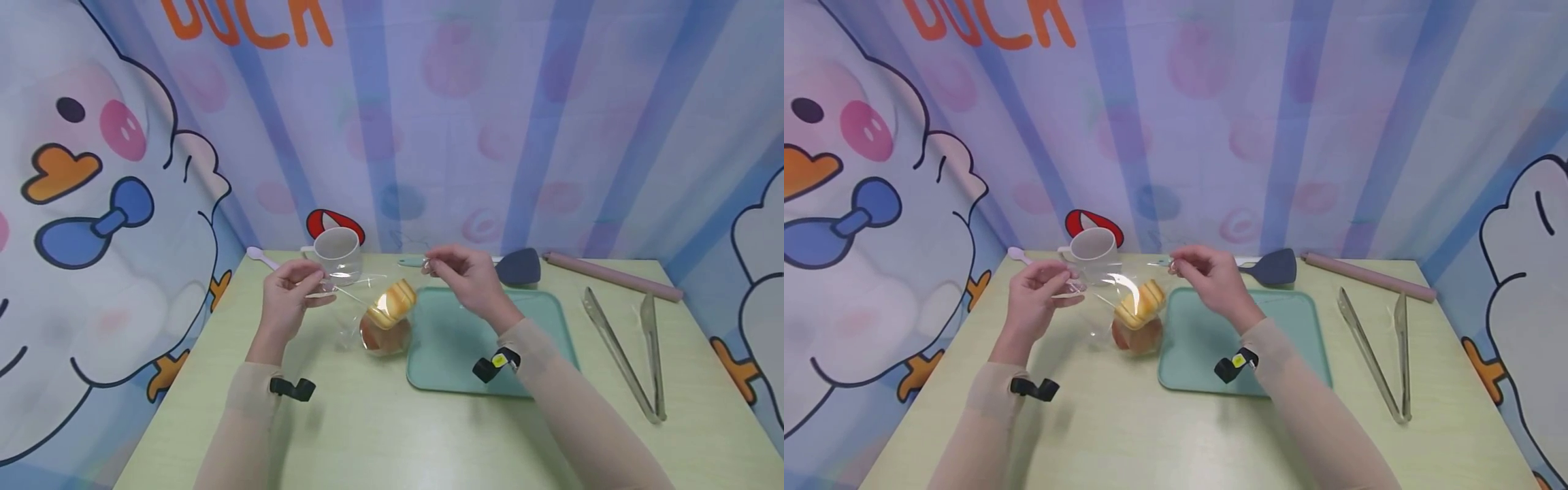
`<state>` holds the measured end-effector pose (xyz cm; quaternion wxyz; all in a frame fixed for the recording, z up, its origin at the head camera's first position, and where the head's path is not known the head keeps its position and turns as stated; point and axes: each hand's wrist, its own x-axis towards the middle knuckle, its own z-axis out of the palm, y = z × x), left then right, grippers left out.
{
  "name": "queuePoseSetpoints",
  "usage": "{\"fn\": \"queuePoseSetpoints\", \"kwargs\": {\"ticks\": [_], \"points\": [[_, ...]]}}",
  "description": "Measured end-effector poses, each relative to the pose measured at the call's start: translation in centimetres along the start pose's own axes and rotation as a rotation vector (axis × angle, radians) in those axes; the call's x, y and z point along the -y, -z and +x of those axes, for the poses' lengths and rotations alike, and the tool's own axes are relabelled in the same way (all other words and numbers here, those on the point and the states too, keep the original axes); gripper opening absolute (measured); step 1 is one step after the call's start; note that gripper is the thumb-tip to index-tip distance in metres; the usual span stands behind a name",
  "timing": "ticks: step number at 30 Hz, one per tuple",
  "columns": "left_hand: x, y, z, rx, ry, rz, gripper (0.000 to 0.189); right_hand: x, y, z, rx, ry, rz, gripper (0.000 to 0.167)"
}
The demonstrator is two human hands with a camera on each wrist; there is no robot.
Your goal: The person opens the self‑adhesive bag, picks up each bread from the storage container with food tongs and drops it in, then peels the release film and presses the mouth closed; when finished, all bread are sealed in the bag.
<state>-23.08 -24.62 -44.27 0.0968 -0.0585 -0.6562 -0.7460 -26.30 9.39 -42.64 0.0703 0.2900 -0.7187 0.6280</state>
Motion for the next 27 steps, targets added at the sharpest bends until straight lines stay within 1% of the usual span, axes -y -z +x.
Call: {"fn": "queuePoseSetpoints", "kwargs": {"ticks": [3, 8, 11, 14, 15, 18, 20, 24, 25, 27], "points": [[0.0, -0.1, 0.1, 0.013, -0.006, -0.021, 0.018, 0.2, 0.4, -0.1, 0.014, 0.020, 0.017, 0.015], [-0.3, -0.3, 0.1, 0.046, -0.037, -0.052, 0.028, 0.4, 1.0, -0.2, 0.029, 0.064, 0.018, 0.016], [-0.6, -0.3, 0.1, 0.064, -0.056, -0.074, 0.023, 0.8, 1.2, -0.3, 0.039, 0.082, 0.004, 0.018], [-0.8, -0.4, 0.2, 0.087, -0.080, -0.109, 0.010, 1.2, 1.4, -0.5, 0.046, 0.076, -0.007, 0.019], [-0.9, -0.4, 0.2, 0.093, -0.089, -0.118, 0.010, 1.4, 1.5, -0.5, 0.051, 0.070, -0.004, 0.019], [-1.1, -0.4, 0.2, 0.117, -0.121, -0.158, 0.023, 1.8, 1.7, -0.7, 0.064, 0.050, 0.019, 0.019], [-1.1, -0.4, 0.3, 0.142, -0.150, -0.186, 0.028, 2.0, 1.7, -0.7, 0.063, 0.031, 0.032, 0.017], [-1.1, -0.2, 0.3, 0.212, -0.193, -0.249, 0.038, 2.2, 1.4, -0.5, 0.020, 0.001, 0.006, 0.013], [-1.1, -0.2, 0.3, 0.216, -0.197, -0.250, 0.037, 2.2, 1.3, -0.5, 0.007, -0.001, -0.009, 0.013], [-1.2, -0.3, 0.3, 0.191, -0.188, -0.201, 0.029, 2.3, 1.1, -0.5, -0.015, -0.002, -0.032, 0.010]]}}
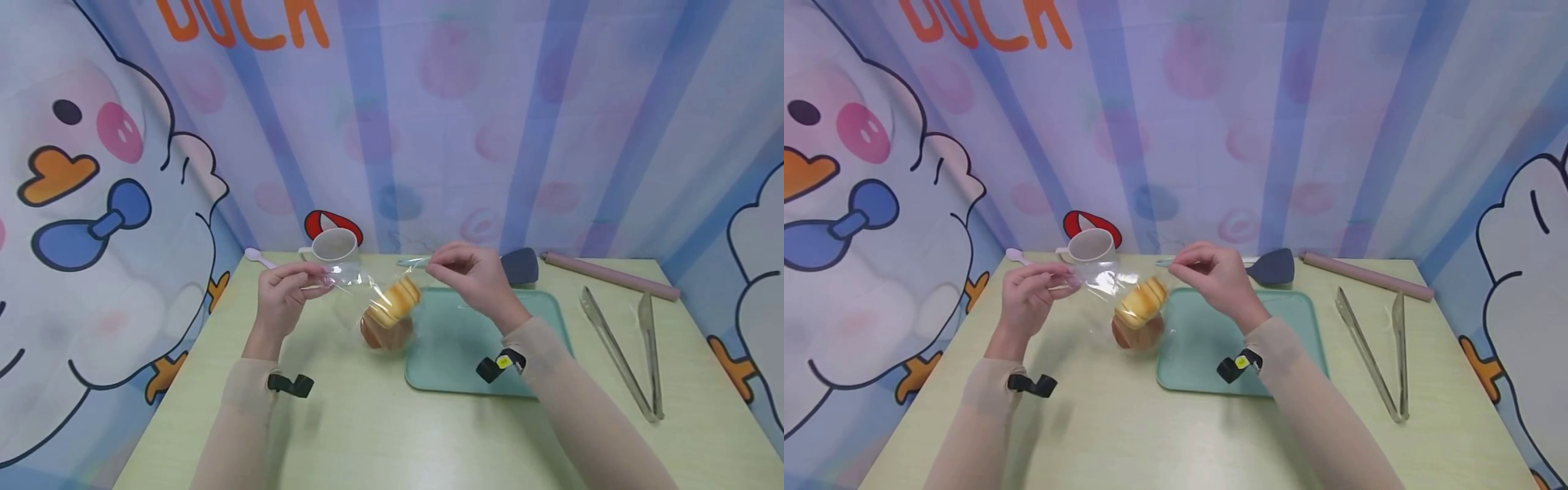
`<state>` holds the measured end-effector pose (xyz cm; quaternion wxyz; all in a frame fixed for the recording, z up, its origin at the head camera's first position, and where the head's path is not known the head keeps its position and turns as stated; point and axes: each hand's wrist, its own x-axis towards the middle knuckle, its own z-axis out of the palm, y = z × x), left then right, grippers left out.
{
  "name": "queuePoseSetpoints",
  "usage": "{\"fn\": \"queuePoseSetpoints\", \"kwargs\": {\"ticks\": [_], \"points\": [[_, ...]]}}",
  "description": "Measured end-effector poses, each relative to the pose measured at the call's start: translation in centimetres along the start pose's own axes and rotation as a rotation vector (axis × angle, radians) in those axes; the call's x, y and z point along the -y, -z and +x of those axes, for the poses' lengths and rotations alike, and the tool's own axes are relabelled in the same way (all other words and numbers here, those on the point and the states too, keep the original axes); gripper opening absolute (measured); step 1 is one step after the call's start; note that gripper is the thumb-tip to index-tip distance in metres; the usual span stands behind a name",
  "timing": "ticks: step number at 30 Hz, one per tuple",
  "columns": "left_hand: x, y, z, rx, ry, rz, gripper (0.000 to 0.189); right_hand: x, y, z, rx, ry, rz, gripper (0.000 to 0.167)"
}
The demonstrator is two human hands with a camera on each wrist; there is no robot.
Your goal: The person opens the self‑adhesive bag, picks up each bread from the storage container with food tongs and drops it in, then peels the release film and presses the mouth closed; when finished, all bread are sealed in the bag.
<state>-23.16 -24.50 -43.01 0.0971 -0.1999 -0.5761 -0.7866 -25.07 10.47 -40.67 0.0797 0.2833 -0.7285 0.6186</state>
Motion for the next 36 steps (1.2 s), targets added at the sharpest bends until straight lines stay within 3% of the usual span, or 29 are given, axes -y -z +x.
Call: {"fn": "queuePoseSetpoints", "kwargs": {"ticks": [3, 7, 12, 16, 19, 22, 25, 29, 33, 36], "points": [[-0.2, -0.3, 0.0, -0.080, 0.038, 0.162, 0.013, 0.2, -0.3, 0.0, -0.021, -0.002, -0.020, 0.008], [-0.4, -0.7, -0.1, -0.156, 0.074, 0.308, 0.026, 0.3, -0.5, 0.0, -0.045, 0.013, -0.070, 0.011], [-0.6, -0.9, -0.2, -0.155, 0.025, 0.329, 0.020, 0.0, -0.3, -0.2, -0.052, 0.069, -0.139, 0.019], [-0.7, -0.9, -0.1, -0.154, -0.039, 0.438, 0.025, 0.1, -0.1, -0.3, -0.030, 0.088, -0.143, 0.018], [-0.7, -0.9, 0.1, -0.118, -0.081, 0.504, 0.024, 0.3, 0.0, -0.2, -0.020, 0.059, -0.124, 0.014], [-0.6, -1.2, 0.2, -0.072, -0.093, 0.462, 0.017, 0.3, 0.1, -0.1, -0.005, -0.016, -0.076, 0.015], [0.0, -2.1, 0.0, -0.040, -0.065, 0.306, 0.007, 0.5, -0.1, -0.1, 0.031, -0.105, -0.034, 0.020], [0.7, -3.3, -0.2, -0.038, -0.004, 0.154, 0.012, 0.8, -0.7, -0.1, 0.079, -0.157, -0.029, 0.019], [1.0, -4.2, -0.1, -0.094, 0.035, 0.176, 0.029, 1.3, -1.1, 0.2, 0.123, -0.167, -0.080, 0.022], [1.2, -4.5, -0.1, -0.103, 0.065, 0.190, 0.027, 1.6, -1.5, 0.5, 0.188, -0.150, -0.142, 0.028]]}}
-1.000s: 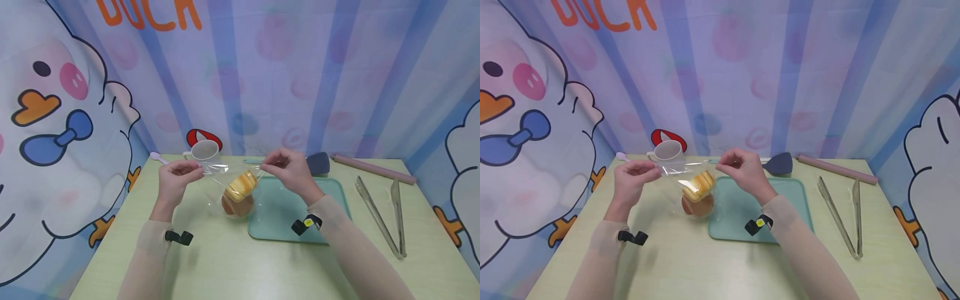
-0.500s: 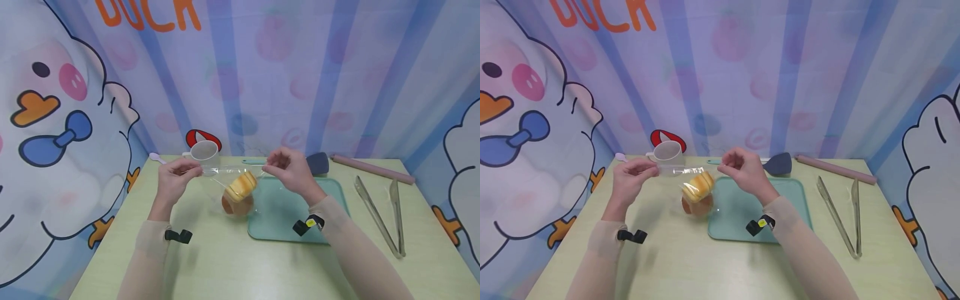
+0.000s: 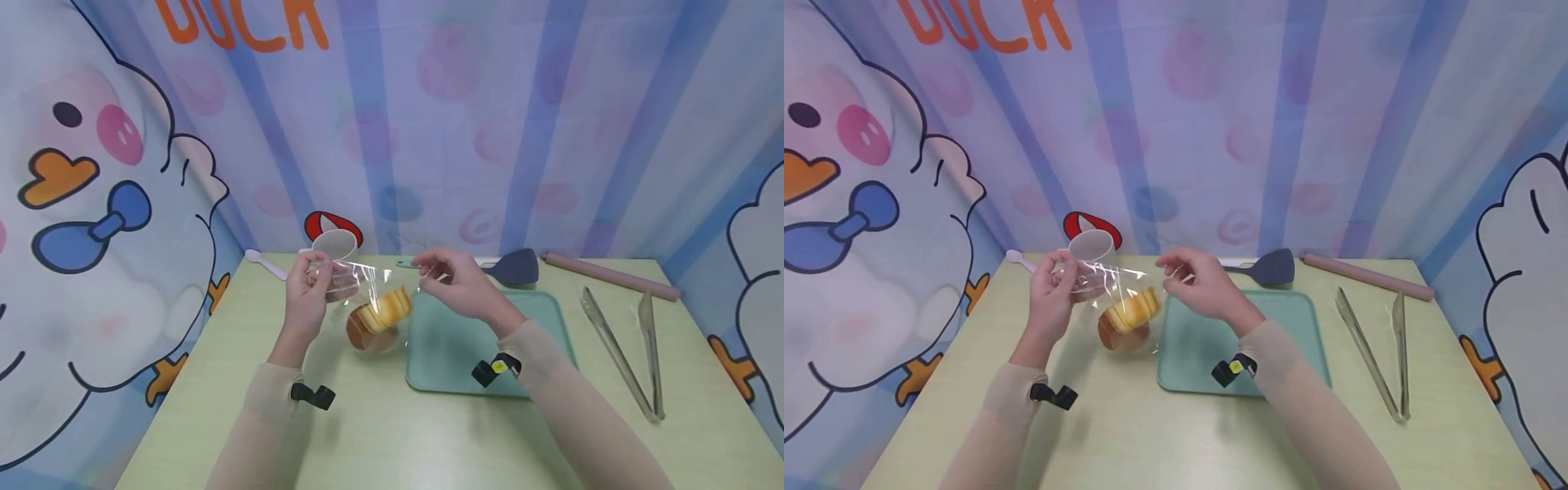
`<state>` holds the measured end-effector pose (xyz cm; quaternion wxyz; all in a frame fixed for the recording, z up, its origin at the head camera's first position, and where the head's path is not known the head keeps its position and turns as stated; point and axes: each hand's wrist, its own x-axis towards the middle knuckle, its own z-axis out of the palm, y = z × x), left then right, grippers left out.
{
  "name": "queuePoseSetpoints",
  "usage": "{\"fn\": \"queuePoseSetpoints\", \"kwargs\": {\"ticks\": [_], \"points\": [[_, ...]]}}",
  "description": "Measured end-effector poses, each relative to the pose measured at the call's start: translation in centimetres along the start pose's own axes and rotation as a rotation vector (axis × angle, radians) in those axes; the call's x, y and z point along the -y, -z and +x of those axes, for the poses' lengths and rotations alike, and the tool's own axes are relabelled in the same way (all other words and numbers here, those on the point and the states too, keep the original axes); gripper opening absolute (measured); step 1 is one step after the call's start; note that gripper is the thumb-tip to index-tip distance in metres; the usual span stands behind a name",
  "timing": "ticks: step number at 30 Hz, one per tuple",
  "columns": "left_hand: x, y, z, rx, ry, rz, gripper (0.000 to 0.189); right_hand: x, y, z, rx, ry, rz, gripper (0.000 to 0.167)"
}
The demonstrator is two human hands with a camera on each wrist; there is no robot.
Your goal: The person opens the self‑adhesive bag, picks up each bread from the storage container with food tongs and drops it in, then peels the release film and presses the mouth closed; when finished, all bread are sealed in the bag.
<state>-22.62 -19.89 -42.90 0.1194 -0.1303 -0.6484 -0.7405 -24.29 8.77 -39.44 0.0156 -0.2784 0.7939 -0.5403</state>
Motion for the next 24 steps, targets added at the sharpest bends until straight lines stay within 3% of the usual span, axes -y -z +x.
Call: {"fn": "queuePoseSetpoints", "kwargs": {"ticks": [4, 8, 10, 13, 17, 24], "points": [[0.2, -0.2, -0.1, 0.044, 0.030, 0.012, 0.011, 0.8, -1.1, 0.6, 0.062, 0.061, -0.161, 0.035], [0.3, -0.3, -0.1, 0.073, 0.010, 0.014, 0.021, 1.9, -2.8, 1.4, 0.113, 0.135, -0.363, 0.042], [0.3, -0.3, -0.2, 0.078, -0.010, 0.020, 0.025, 2.4, -3.9, 1.8, 0.139, 0.151, -0.411, 0.045], [0.1, -0.4, -0.2, 0.070, -0.044, 0.057, 0.024, 2.9, -5.4, 2.2, 0.154, 0.128, -0.443, 0.046], [-0.3, -0.6, -0.4, 0.081, -0.081, 0.061, 0.019, 2.8, -6.6, 2.4, 0.132, 0.058, -0.496, 0.035], [-0.9, -0.2, -0.5, 0.093, -0.071, 0.032, 0.011, 2.1, -5.3, 1.8, 0.148, -0.021, -0.476, 0.024]]}}
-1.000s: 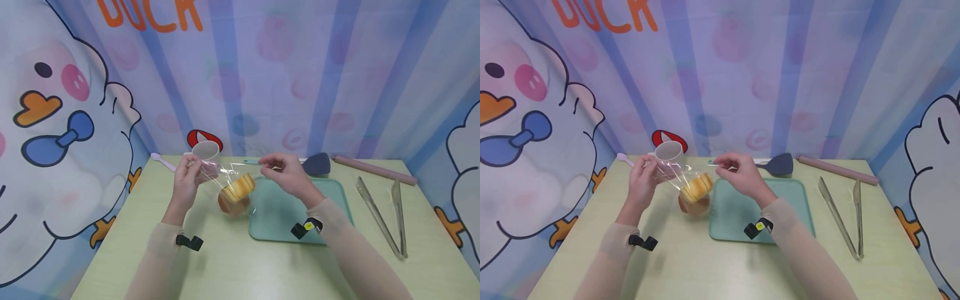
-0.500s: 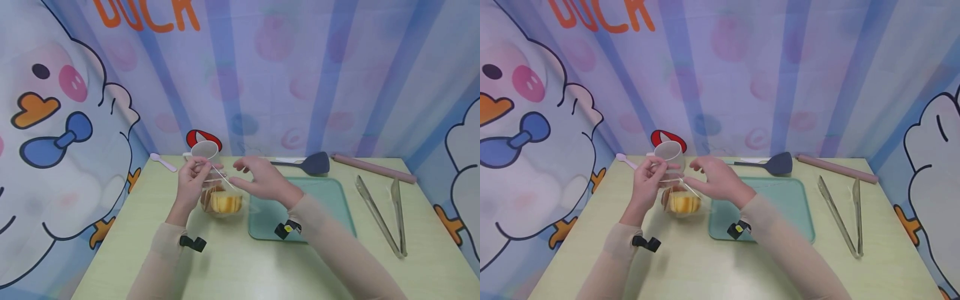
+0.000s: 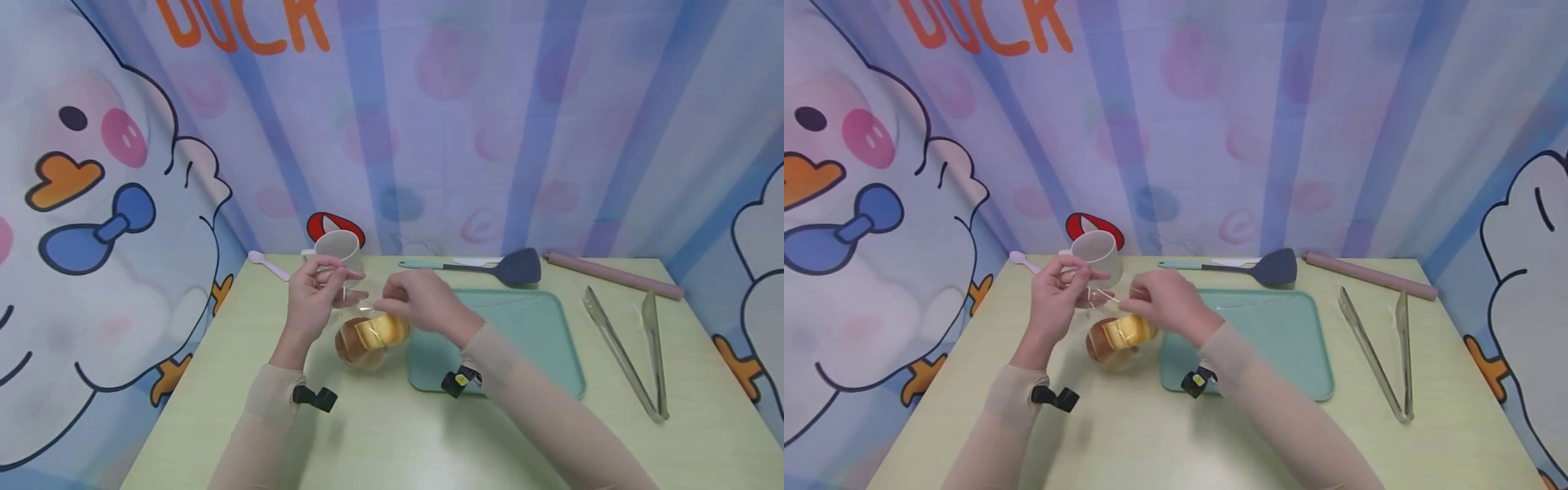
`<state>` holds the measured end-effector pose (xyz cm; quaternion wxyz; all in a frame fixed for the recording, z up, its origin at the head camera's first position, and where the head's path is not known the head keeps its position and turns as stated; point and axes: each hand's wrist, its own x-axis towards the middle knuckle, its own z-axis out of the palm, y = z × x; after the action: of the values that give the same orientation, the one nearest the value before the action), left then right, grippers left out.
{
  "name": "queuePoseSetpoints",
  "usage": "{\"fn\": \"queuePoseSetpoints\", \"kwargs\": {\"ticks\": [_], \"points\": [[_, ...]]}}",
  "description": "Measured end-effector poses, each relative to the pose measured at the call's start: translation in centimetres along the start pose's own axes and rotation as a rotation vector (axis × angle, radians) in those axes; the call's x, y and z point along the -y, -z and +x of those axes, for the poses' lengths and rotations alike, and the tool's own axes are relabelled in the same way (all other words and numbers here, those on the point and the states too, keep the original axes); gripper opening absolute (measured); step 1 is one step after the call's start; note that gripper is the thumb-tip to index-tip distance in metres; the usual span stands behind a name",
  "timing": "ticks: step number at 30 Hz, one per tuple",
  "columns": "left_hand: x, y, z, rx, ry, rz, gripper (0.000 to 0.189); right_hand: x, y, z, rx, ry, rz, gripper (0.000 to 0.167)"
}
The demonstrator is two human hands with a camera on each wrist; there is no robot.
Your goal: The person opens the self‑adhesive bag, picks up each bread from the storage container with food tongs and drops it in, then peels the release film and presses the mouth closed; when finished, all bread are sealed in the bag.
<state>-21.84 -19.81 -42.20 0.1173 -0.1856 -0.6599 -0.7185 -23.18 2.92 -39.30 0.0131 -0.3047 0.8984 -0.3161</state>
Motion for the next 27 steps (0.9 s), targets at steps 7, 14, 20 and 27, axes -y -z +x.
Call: {"fn": "queuePoseSetpoints", "kwargs": {"ticks": [7, 14, 20, 27], "points": [[-0.5, 0.9, -0.1, -0.099, 0.043, 0.031, 0.013, -2.7, 1.4, -1.1, -0.043, 0.079, 0.059, 0.016], [-0.8, 1.3, 0.1, -0.149, 0.074, -0.036, 0.020, -4.8, 1.5, -1.8, -0.204, 0.156, 0.321, 0.006], [-1.0, 1.4, 0.3, -0.151, 0.180, -0.033, 0.031, -5.9, 1.3, -1.6, -0.158, 0.106, 0.532, 0.013], [0.3, 2.1, 0.2, -0.219, 0.377, -0.019, 0.029, -7.2, 0.3, -0.8, -0.056, -0.056, 0.641, 0.023]]}}
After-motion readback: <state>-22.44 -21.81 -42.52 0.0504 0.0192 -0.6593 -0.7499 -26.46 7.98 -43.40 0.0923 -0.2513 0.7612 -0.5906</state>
